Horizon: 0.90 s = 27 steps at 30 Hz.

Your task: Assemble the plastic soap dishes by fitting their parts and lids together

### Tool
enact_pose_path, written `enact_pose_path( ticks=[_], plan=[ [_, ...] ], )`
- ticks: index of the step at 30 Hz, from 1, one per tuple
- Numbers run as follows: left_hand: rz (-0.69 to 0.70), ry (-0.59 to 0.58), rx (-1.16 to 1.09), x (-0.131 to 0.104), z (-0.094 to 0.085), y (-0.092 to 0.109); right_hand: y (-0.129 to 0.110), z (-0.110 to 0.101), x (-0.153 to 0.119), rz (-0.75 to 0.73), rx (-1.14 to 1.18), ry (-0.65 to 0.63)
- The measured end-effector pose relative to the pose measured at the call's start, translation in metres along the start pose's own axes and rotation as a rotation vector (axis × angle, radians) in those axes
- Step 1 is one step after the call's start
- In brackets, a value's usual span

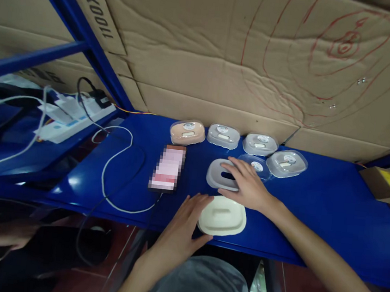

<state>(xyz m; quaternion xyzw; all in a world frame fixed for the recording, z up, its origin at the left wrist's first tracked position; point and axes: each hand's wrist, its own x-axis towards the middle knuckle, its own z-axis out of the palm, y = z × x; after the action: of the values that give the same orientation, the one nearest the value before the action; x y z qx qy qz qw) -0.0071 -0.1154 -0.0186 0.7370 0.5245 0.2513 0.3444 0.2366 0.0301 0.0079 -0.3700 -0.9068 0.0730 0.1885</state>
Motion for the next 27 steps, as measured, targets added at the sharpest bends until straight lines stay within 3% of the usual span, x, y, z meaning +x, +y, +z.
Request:
enact_pose_path(
  ticks=[5, 8, 11, 17, 22, 27],
  plan=[
    [0.073, -0.089, 0.182, -0.002, -0.008, 0.0, -0.007, 0.016, 0.035, -0.049, -0.094, -0.085],
    [0.07, -0.093, 0.18, -0.002, -0.009, 0.0, -0.002, 0.014, 0.038, -0.077, -0.084, -0.111],
    [0.084, -0.072, 0.163, 0.001, -0.009, 0.0, 0.017, 0.001, 0.024, -0.034, -0.039, -0.085],
    [0.114, -0.059, 0.198, 0.009, -0.005, -0.003, 0.063, -0.015, -0.03, 0.179, -0.123, -0.031],
    [0.064, -0.078, 0.184, 0.003, -0.007, -0.005, 0.062, -0.019, -0.063, 0.181, -0.131, -0.089],
    [-0.021, -0.097, 0.156, -0.006, -0.013, -0.005, 0.057, -0.04, -0.079, 0.195, 0.052, -0.107]
  ],
)
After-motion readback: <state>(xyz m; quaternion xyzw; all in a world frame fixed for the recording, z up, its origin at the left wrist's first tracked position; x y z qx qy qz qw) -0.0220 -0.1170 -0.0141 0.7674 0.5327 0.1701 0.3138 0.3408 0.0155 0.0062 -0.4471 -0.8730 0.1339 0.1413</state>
